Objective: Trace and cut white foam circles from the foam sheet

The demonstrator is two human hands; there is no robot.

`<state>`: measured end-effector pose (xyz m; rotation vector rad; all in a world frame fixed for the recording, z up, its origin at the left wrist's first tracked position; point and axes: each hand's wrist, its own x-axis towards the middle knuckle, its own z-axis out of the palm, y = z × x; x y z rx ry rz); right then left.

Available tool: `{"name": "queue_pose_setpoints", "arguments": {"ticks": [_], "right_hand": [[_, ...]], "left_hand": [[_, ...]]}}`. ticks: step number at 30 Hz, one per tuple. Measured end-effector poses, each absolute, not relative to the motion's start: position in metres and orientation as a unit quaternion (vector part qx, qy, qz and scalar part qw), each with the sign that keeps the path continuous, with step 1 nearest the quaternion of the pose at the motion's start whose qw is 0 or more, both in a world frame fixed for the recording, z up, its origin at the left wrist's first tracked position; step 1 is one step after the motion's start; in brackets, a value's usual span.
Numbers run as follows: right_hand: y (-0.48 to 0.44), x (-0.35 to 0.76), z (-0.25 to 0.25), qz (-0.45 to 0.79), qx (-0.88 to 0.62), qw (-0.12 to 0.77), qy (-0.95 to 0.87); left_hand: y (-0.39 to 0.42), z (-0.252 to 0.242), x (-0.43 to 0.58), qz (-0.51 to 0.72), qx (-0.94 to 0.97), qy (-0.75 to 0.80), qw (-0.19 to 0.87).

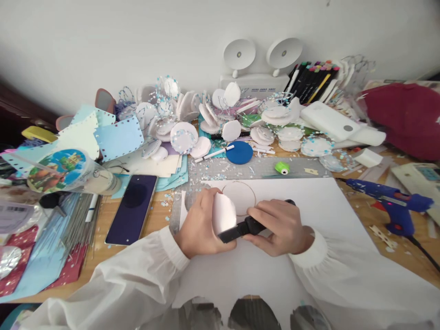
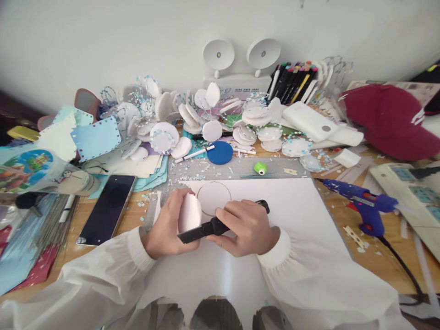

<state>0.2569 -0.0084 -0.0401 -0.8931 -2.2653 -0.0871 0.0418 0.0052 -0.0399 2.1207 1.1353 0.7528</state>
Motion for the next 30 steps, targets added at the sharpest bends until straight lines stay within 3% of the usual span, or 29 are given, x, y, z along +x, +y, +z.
{"name": "queue_pose_setpoints", "arguments": {"ticks": [30], "right_hand": [[-0.0064,0.2580,-0.0393,-0.048,-0.356,0.348,-0.866]], "left_hand": [[0.0063,-0.0400,0.0454,0.307,0.806,0.431,0.266]]}}
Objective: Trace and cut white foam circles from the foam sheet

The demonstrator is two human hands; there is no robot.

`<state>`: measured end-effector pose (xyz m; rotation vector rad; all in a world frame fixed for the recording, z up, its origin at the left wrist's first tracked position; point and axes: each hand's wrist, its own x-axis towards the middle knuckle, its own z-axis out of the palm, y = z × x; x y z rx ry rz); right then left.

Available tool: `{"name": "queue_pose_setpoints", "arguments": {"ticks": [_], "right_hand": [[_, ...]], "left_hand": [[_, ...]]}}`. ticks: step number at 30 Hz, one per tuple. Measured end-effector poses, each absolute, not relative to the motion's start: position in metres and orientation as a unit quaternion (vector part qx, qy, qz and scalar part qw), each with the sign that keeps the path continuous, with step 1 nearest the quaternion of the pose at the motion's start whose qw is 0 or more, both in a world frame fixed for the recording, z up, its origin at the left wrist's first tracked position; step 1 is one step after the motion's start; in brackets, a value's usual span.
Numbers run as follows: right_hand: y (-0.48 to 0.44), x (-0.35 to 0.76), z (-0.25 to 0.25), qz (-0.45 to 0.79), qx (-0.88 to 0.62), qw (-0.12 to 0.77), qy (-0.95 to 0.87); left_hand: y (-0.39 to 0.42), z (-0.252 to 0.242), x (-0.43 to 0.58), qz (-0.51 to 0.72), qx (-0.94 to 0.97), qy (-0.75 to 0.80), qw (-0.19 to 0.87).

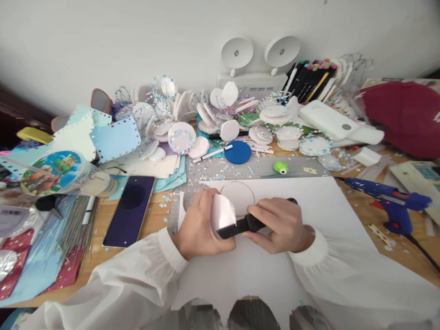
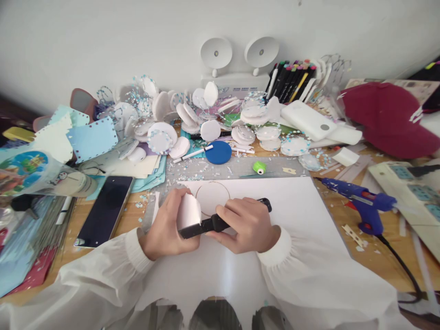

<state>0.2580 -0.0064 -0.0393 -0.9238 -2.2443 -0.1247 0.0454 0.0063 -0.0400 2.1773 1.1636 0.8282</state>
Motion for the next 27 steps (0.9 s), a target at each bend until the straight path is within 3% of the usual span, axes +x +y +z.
{"name": "queue_pose_setpoints", "arguments": {"ticks": [27], "right_hand": [[0.0009,0.2654,-0.0440,-0.085,-0.392,0.367,-0.840]], "left_hand": [[0.0075,-0.0385,0.0446,0.317,0.799,0.441,0.260]]}}
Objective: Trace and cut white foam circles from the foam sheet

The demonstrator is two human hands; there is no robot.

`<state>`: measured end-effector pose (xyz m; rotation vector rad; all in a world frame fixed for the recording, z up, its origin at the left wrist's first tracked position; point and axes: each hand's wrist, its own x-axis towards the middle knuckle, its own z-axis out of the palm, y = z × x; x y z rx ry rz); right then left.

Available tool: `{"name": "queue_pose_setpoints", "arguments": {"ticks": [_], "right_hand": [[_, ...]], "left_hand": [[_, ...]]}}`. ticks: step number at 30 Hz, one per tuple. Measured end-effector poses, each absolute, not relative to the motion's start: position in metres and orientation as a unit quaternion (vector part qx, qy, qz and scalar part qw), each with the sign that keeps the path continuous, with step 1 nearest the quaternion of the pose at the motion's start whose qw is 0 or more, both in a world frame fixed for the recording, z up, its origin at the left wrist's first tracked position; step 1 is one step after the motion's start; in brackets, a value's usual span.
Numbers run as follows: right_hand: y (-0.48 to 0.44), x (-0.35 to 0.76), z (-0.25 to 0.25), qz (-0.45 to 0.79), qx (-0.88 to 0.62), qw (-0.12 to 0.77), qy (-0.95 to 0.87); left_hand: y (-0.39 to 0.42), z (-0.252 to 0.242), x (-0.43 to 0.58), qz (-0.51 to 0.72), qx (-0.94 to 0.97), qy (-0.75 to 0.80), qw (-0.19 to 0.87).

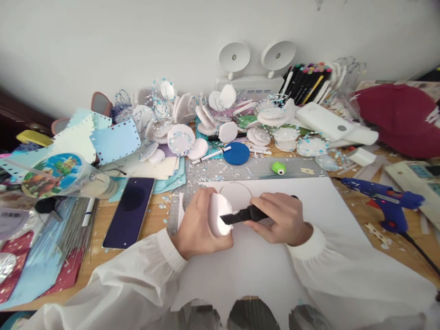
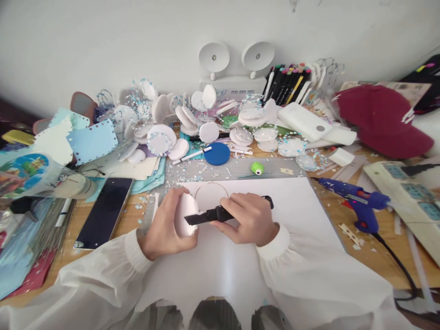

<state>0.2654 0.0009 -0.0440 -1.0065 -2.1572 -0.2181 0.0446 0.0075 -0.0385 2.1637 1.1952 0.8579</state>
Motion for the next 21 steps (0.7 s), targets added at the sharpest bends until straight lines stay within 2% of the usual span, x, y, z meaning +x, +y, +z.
{"name": "queue_pose_setpoints", "arguments": {"ticks": [12,17,21], "right_hand": [[0.004,0.268,-0.043,-0.082,-0.400,0.366,-0.836],[-0.004,0.260,-0.035,-0.056,-0.383,0.386,-0.838],[-0.008,0.254,-0.034,-0.053,-0.374,0.360,-0.853]], "left_hand": [[0.009,-0.039,0.044,0.302,0.792,0.458,0.268],[0.009,-0.040,0.046,0.268,0.818,0.456,0.227],[0.008,-0.042,0.048,0.240,0.844,0.443,0.184]]}}
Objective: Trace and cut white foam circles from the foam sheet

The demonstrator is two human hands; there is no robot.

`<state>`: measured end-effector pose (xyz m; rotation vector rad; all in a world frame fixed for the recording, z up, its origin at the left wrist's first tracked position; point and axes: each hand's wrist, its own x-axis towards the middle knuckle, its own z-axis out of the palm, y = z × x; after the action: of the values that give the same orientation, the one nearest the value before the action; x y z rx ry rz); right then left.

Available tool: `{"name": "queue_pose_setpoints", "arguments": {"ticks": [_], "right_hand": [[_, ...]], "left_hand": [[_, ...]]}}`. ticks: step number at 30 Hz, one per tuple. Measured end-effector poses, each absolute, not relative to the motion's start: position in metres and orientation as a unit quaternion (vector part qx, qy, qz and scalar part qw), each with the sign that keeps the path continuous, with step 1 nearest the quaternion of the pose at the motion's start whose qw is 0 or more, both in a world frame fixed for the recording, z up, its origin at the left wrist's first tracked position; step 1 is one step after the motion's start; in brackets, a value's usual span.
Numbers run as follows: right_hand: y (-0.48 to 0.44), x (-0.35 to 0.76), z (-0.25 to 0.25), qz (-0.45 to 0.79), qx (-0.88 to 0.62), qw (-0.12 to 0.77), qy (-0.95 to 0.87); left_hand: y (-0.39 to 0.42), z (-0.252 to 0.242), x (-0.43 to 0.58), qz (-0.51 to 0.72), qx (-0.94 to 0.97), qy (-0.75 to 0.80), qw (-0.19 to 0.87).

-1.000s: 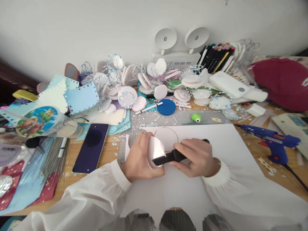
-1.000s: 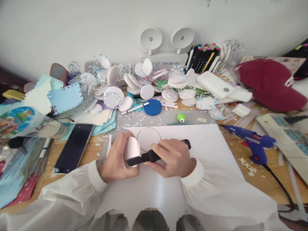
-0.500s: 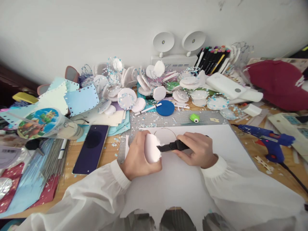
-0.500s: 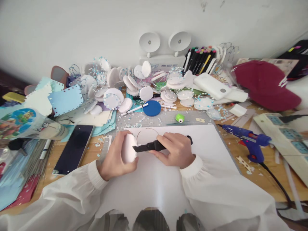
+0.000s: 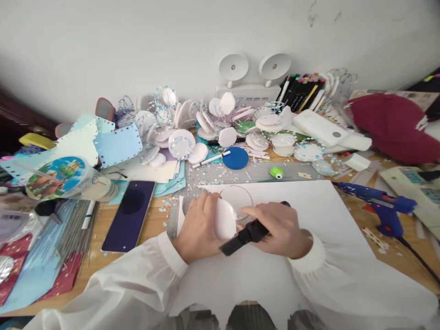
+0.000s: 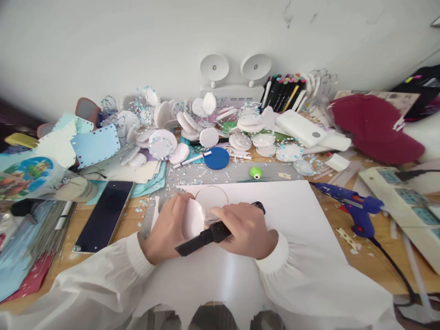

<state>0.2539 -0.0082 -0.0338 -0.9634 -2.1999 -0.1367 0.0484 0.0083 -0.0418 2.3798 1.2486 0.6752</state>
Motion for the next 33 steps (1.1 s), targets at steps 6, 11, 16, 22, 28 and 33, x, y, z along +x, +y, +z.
{"name": "queue_pose_setpoints", "arguments": {"ticks": [6,11,16,22,28,33], "right_hand": [[-0.009,0.252,-0.036,-0.066,-0.328,0.336,-0.880],[0.003,0.269,-0.042,-0.066,-0.438,0.366,-0.819],[0.011,0.278,-0.047,-0.091,-0.540,0.389,-0.740],[-0.003,0.261,-0.035,-0.030,-0.398,0.363,-0.842],[-0.005,0.261,-0.035,-0.036,-0.386,0.300,-0.872],[-0.004,0.262,-0.038,-0.043,-0.383,0.297,-0.873]], "left_hand": [[0.007,-0.043,0.051,0.246,0.850,0.437,0.163],[0.005,-0.040,0.049,0.221,0.874,0.403,0.159],[0.006,-0.037,0.048,0.203,0.872,0.408,0.176],[0.007,-0.039,0.046,0.256,0.852,0.417,0.188],[0.007,-0.039,0.046,0.280,0.843,0.417,0.193],[0.007,-0.037,0.044,0.271,0.847,0.412,0.198]]}}
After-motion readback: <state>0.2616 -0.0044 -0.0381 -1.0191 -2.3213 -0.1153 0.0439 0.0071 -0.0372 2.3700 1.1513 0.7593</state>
